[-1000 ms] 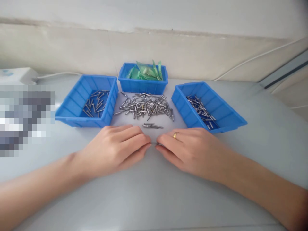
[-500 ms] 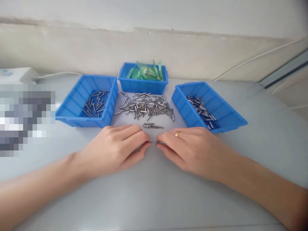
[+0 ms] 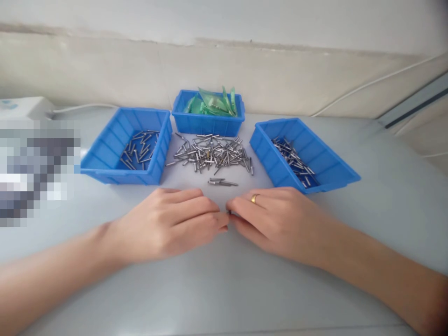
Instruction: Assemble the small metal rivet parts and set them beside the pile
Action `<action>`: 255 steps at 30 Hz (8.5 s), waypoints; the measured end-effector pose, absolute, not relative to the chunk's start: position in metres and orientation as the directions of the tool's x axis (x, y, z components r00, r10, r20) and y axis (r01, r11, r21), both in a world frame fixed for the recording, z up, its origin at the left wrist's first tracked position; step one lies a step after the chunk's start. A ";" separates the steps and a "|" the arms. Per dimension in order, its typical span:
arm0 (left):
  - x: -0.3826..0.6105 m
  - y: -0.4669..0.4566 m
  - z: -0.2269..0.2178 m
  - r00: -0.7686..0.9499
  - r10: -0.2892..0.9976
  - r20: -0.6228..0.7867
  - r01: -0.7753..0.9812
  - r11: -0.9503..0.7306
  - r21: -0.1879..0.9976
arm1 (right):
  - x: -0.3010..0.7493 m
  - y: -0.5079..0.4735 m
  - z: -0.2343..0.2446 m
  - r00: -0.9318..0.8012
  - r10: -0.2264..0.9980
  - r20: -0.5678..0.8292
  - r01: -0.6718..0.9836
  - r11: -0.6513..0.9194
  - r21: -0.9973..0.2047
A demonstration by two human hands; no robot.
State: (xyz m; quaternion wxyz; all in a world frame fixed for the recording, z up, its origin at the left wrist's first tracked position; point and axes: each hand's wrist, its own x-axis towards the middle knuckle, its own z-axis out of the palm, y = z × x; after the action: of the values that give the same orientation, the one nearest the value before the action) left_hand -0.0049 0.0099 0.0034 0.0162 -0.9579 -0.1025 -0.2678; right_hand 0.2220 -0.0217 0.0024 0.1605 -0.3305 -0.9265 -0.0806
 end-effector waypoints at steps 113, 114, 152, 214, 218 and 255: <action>-0.005 0.007 0.001 0.810 0.233 0.538 0.231 -0.970 0.072 | 0.220 -0.020 0.001 -0.759 0.528 0.381 0.577 0.817 0.016; -0.006 0.007 0.001 0.820 0.243 0.518 0.234 -0.969 0.085 | 0.220 -0.021 0.001 -0.757 0.527 0.386 0.575 0.818 0.012; -0.007 0.008 -0.005 0.819 0.360 0.448 0.365 -0.928 0.077 | 0.220 -0.022 -0.002 -0.724 0.556 0.408 0.627 0.778 0.051; -0.008 0.007 -0.001 0.796 0.287 0.533 0.312 -0.949 0.045 | 0.222 -0.023 -0.007 -0.717 0.553 0.424 0.611 0.792 -0.001; -0.007 0.009 0.000 0.834 0.218 0.506 0.244 -0.970 0.017 | 0.222 -0.023 -0.008 -0.734 0.549 0.400 0.602 0.798 0.009; -0.008 0.008 0.001 0.857 0.307 0.414 0.360 -0.931 -0.056 | 0.218 -0.025 0.000 -0.693 0.523 0.496 0.598 0.801 -0.008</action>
State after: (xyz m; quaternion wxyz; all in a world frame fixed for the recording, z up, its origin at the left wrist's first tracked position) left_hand -0.0078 0.0084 0.0007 0.0657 -0.9613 -0.1735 -0.2035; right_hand 0.2177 -0.0248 0.0004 0.2448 -0.3058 -0.9169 -0.0770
